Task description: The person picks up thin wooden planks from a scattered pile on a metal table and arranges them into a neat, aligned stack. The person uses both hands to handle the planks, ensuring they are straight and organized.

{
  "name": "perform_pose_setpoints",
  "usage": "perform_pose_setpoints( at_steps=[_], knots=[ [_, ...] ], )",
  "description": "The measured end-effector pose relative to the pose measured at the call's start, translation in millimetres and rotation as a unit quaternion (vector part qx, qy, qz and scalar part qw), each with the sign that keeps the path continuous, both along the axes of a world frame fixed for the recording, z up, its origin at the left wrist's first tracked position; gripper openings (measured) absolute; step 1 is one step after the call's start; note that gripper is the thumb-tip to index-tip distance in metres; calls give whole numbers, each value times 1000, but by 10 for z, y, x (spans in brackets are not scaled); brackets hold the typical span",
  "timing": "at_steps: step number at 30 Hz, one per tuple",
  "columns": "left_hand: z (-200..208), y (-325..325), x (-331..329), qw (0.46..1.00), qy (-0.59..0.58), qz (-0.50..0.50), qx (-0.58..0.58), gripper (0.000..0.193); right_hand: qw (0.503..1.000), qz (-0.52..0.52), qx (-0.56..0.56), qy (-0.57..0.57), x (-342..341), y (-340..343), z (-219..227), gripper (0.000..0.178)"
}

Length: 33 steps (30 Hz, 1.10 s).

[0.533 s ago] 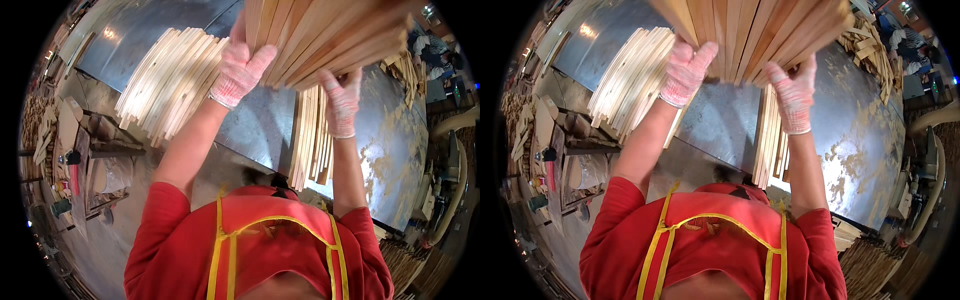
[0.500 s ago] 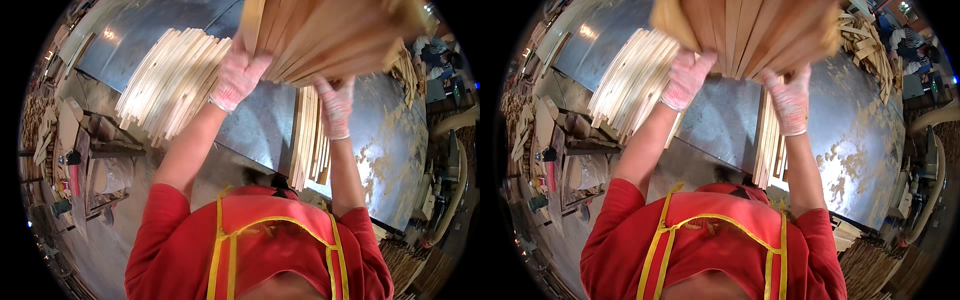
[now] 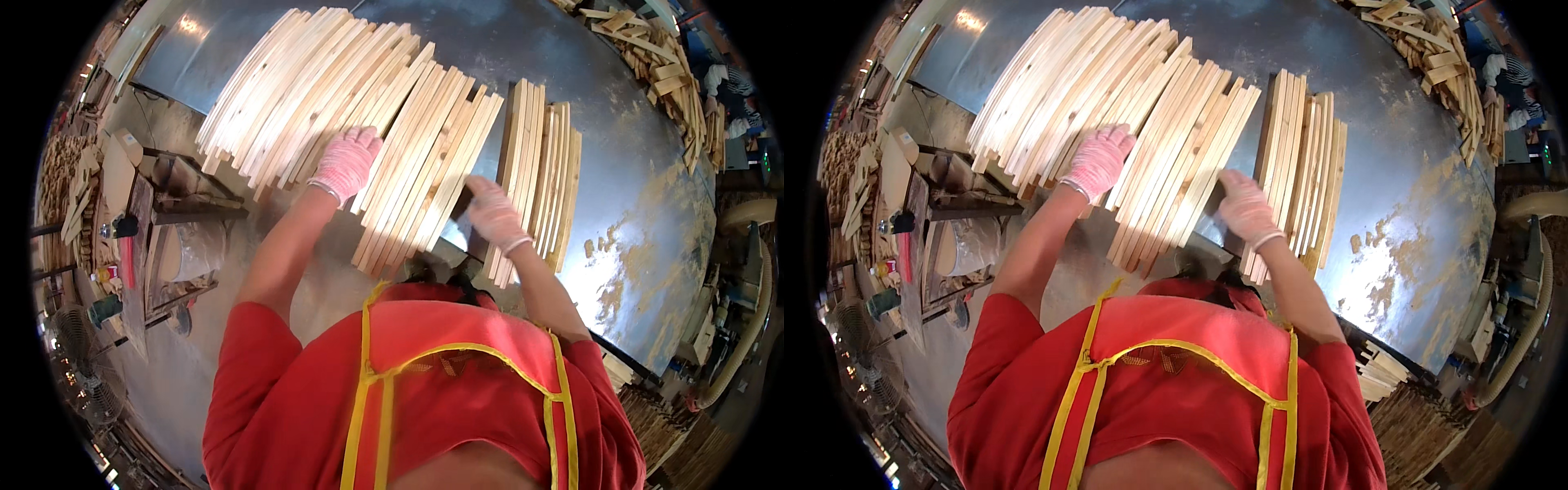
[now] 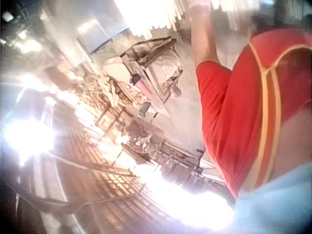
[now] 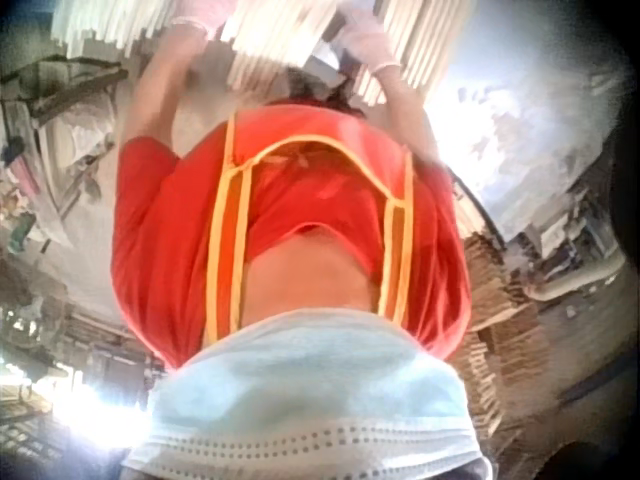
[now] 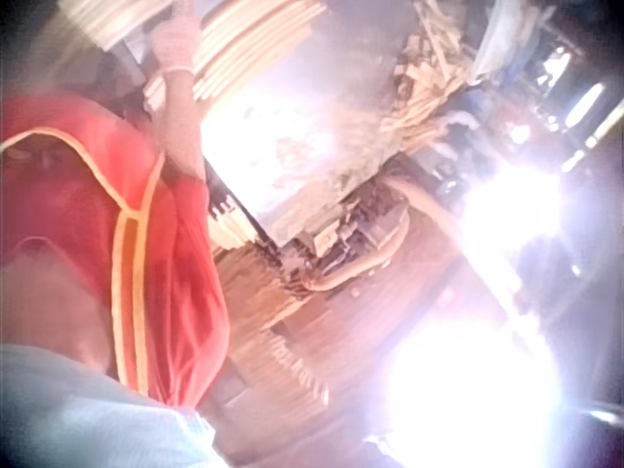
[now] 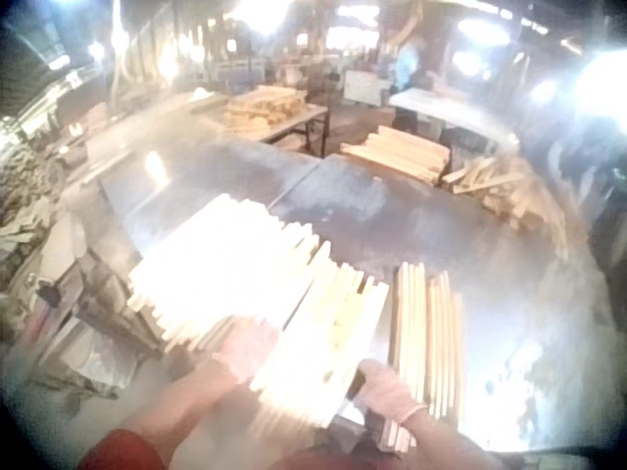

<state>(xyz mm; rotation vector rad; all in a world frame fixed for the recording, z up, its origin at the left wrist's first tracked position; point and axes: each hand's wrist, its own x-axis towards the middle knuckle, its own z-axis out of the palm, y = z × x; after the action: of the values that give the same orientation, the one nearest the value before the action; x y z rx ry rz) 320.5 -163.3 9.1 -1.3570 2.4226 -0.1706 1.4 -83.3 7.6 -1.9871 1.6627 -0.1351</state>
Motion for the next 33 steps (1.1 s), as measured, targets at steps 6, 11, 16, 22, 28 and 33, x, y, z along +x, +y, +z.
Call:
perform_pose_setpoints(
  at_steps=[6,11,16,22,28,33],
  knots=[
    [173,889,347,942,287,149,-86,56,763,-425,-118,-472,-1451,340,-121,54],
    [-16,1684,454,918,317,208,-113,61,811,-515,-53,-273,-2139,475,-331,77],
    [152,2031,301,911,326,228,-110,62,761,-459,-7,-458,-1709,397,-500,69],
    [178,2175,-76,894,357,243,-117,58,673,-437,25,-597,-1043,706,-642,69],
    [123,2355,-643,904,375,188,-78,57,700,-379,148,-587,-984,470,-532,79],
    [146,2588,-1047,891,405,202,-24,61,850,-250,155,-438,-1179,405,-822,70]
  ],
)
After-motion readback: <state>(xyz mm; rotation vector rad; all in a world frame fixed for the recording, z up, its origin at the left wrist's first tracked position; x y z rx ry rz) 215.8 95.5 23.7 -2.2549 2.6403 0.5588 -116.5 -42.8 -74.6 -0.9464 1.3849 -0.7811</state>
